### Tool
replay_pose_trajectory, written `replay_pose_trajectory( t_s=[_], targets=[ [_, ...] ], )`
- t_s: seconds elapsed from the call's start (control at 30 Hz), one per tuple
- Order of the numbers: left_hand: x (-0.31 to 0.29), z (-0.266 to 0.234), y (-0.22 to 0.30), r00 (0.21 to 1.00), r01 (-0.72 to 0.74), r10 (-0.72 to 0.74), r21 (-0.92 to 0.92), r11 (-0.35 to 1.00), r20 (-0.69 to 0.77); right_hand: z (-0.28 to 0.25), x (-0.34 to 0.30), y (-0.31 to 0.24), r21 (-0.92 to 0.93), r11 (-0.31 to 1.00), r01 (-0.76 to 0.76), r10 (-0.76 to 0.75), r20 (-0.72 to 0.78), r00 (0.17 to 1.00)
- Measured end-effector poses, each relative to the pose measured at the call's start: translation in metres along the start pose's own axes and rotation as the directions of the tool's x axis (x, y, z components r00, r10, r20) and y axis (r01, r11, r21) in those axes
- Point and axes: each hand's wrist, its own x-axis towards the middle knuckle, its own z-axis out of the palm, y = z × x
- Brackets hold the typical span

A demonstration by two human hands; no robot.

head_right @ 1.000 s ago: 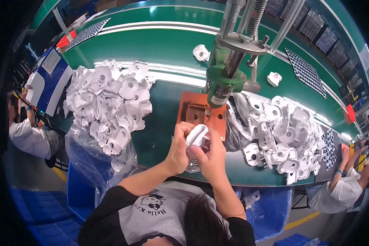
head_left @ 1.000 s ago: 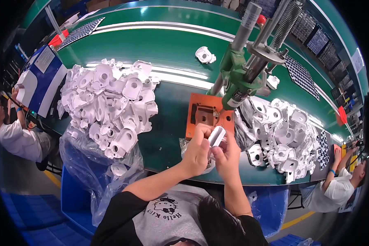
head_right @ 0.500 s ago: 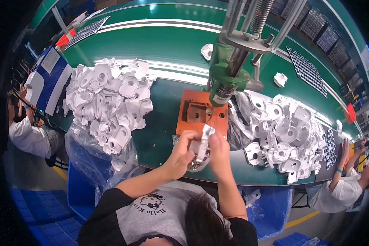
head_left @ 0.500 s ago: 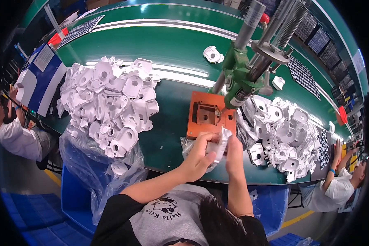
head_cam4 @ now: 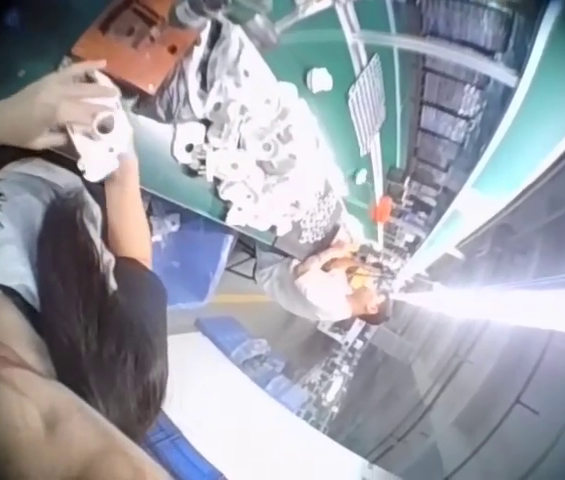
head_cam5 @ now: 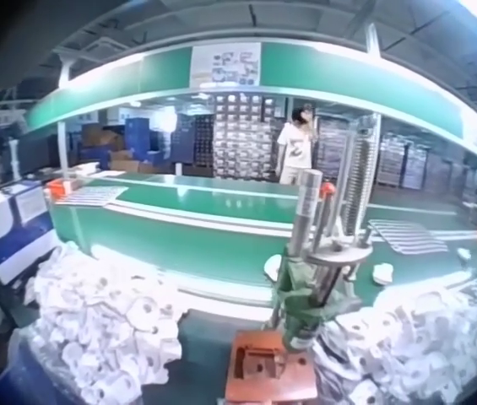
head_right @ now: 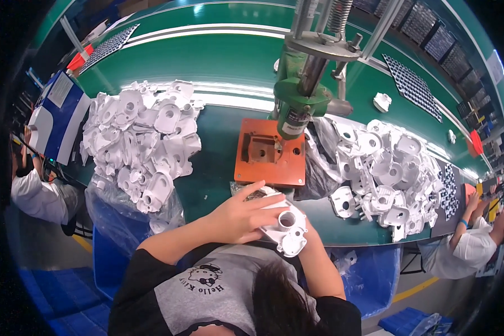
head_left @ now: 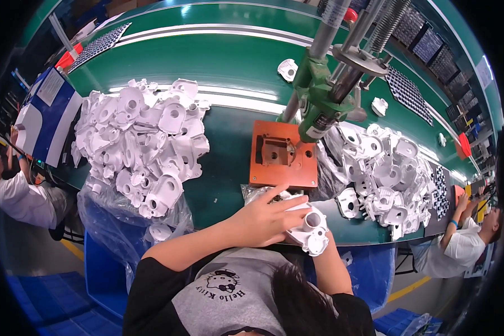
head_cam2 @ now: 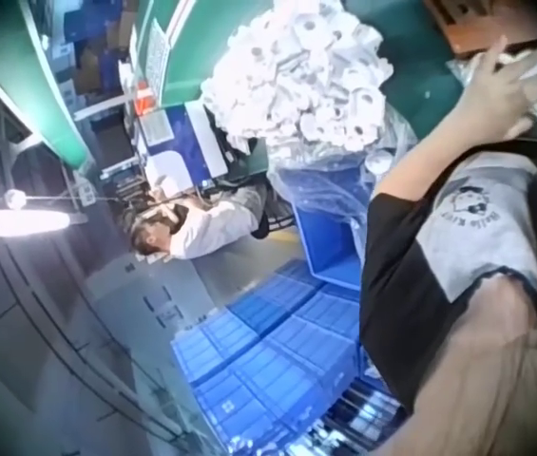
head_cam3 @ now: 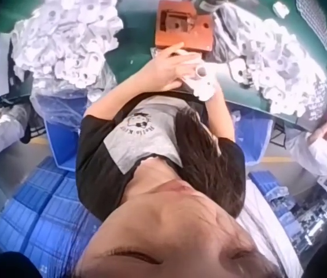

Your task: Assembling white plastic parts using a manual press machine in a factory.

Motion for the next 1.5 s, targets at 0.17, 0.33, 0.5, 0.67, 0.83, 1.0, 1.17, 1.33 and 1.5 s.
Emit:
replay_pose_trajectory(
  t_s=[0.17,0.33,0.5,0.67,0.83,1.0,1.17,1.33,1.5],
  targets=[
    [-0.003,0.000,-0.015,0.953,-0.036,0.056,0.073,0.997,-0.299,-0.013,0.027,-0.020,0.757,0.581,-0.298,0.447,0.010,0.894],
    [0.009,-0.026,-0.053,0.964,0.132,-0.023,0.400,0.907,-0.266,-0.075,0.092,-0.022,-0.288,0.941,-0.177,-0.051,-0.639,0.768],
    [0.015,0.007,-0.102,0.967,0.173,-0.054,0.483,0.858,-0.249,-0.099,0.133,0.032,-0.488,0.868,-0.094,-0.194,-0.507,0.840],
    [0.018,0.011,-0.111,0.985,0.137,-0.065,0.479,0.867,-0.163,-0.105,0.137,0.044,-0.299,0.920,-0.254,0.087,-0.475,0.876],
    [0.010,0.011,-0.114,0.983,0.179,-0.156,0.304,0.936,-0.098,-0.111,0.134,0.049,-0.379,0.907,-0.181,0.017,-0.398,0.917],
    [0.013,0.023,-0.107,0.969,0.244,-0.212,0.416,0.876,-0.124,-0.125,0.133,0.051,-0.294,0.925,-0.243,0.128,-0.360,0.924],
    [0.017,0.037,-0.079,0.936,0.352,-0.280,0.504,0.789,-0.215,-0.125,0.121,0.021,-0.166,0.978,-0.126,0.039,-0.449,0.893],
    [0.006,0.033,-0.085,0.943,0.310,-0.234,0.364,0.879,-0.238,-0.084,0.129,0.005,-0.117,0.986,-0.123,0.087,-0.270,0.959],
    [0.005,0.041,-0.089,0.923,0.331,-0.239,0.306,0.893,-0.300,-0.076,0.133,0.015,-0.241,0.953,-0.182,0.115,-0.269,0.956]
  ],
)
